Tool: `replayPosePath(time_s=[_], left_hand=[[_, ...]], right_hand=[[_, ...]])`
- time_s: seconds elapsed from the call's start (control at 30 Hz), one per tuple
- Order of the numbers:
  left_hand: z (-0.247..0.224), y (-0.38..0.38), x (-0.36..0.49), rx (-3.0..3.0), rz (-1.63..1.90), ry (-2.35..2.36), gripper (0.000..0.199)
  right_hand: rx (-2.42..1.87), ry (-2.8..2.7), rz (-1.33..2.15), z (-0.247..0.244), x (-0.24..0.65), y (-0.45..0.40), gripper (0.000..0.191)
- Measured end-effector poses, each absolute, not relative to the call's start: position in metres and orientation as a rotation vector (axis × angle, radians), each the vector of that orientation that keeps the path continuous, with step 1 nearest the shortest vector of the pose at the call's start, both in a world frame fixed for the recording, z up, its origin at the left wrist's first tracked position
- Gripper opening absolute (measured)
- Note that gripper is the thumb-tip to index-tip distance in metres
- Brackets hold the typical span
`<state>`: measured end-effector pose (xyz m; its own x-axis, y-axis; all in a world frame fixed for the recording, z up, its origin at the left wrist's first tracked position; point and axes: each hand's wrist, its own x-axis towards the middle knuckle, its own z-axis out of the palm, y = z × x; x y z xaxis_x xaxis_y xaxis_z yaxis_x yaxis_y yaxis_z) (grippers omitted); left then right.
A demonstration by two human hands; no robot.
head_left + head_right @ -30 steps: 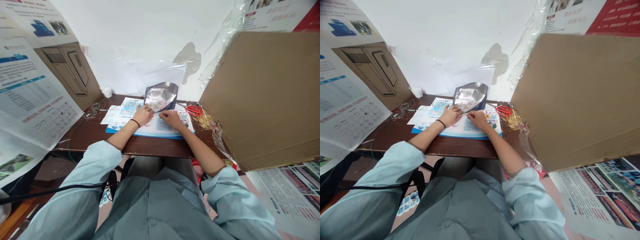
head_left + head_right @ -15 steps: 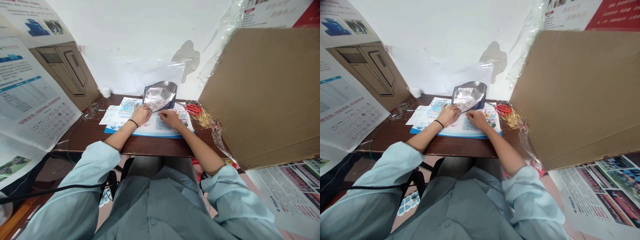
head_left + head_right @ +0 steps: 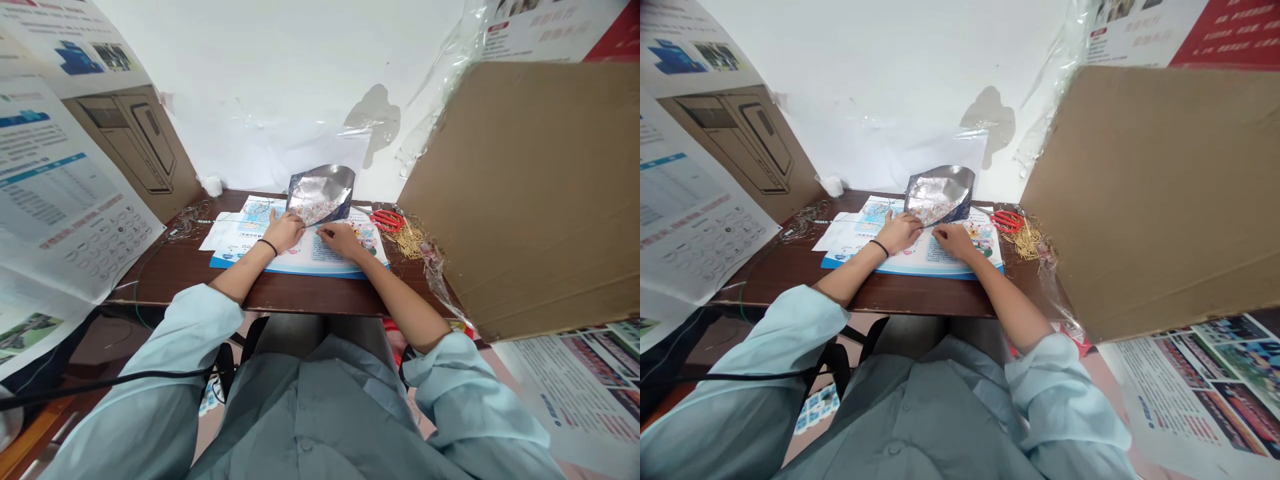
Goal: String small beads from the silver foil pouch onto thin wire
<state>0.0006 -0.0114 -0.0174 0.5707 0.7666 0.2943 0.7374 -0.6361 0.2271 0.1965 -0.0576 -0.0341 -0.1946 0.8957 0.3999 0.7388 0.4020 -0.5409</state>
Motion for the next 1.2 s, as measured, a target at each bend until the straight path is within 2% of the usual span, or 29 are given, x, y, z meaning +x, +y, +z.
replayPosePath(time_s=[0.13,0.27,0.43,0.53,0.7,0.97,1.2], left_hand=[[-0.017,-0.01,-0.002,2.714,0.602,1.28,0.025],[-0.016,-0.008,-0.003,2.593,0.839,1.243,0.03],[-0.009,-0.005,-0.004,1.989,1.369,1.167,0.027],[-0.006,-0.005,-0.003,1.613,1.467,1.133,0.02],[-0.014,-0.004,0.004,1.376,1.43,1.043,0.011],[-0.02,0.008,0.005,1.692,1.395,1.171,0.016],[-0.015,-0.009,0.006,1.94,1.021,1.056,0.016]], right_hand=[[-1.38,-1.999,0.313,-0.034,0.196,-0.058,0.022],[-1.378,-2.012,0.316,-0.033,0.196,-0.058,0.023],[-1.427,-1.986,0.243,-0.031,0.197,-0.056,0.023],[-1.445,-1.961,0.227,-0.028,0.198,-0.057,0.024],[-1.442,-1.955,0.179,-0.027,0.197,-0.058,0.02],[-1.407,-1.978,0.226,-0.033,0.196,-0.057,0.017],[-1.433,-1.974,0.284,-0.033,0.197,-0.056,0.016]])
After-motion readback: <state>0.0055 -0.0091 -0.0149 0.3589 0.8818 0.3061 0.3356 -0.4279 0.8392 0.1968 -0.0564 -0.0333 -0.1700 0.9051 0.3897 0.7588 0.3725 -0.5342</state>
